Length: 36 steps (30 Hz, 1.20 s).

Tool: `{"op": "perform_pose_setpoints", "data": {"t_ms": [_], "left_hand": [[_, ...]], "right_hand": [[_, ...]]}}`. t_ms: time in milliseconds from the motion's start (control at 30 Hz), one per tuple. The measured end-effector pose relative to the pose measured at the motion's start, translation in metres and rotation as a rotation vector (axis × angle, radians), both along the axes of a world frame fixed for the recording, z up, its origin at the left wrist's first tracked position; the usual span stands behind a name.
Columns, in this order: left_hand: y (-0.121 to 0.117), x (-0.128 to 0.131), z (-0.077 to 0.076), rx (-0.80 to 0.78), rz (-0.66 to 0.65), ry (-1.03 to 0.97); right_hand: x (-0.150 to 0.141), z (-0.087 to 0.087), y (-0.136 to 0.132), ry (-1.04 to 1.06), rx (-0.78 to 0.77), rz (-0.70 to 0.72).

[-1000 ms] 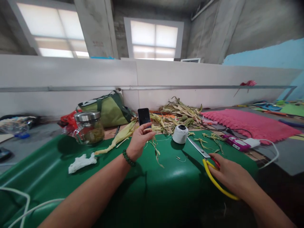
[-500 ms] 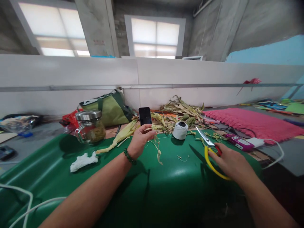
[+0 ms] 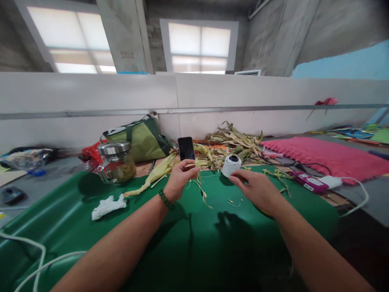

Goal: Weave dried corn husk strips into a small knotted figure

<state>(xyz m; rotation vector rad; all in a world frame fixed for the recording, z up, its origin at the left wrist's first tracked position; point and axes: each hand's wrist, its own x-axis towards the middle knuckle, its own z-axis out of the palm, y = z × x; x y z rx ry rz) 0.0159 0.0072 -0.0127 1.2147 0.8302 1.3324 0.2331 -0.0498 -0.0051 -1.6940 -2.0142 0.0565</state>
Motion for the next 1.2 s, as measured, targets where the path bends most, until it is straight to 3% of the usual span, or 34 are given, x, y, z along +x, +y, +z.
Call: {"op": "perform_pose_setpoints", "data": {"t_ms": [100, 233, 433, 567, 800, 967, 1100, 1200], "left_hand": [[0.003, -0.002, -0.003, 0.025, 0.005, 0.001], [0.008, -0.005, -0.003, 0.032, -0.014, -0.035], [0.016, -0.01, -0.006, -0.106, -0.098, 0.124], [0.021, -0.013, -0.01, -0.122, -0.06, 0.154], [0.026, -0.017, -0.008, -0.075, 0.044, 0.096], [0.028, -0.017, -0.007, -0.135, 0.13, -0.023], [0.027, -0.015, -0.007, -0.176, 0.136, -0.11], [0.029, -0.017, -0.006, -0.174, 0.163, -0.137]], "right_hand": [[-0.043, 0.005, 0.021, 0.222, 0.025, 0.311], [-0.078, -0.009, 0.062, 0.4, -0.06, 0.442], [-0.082, -0.036, 0.085, 0.733, 0.023, 0.47], [-0.08, -0.041, 0.082, 0.809, -0.132, 0.552], [-0.081, -0.039, 0.08, 0.957, -0.446, 0.572], [-0.087, -0.046, 0.081, 0.939, -0.465, 0.543], [-0.094, -0.051, 0.074, 0.79, -0.436, 0.647], [-0.091, -0.046, 0.064, 0.608, -0.596, 0.781]]}}
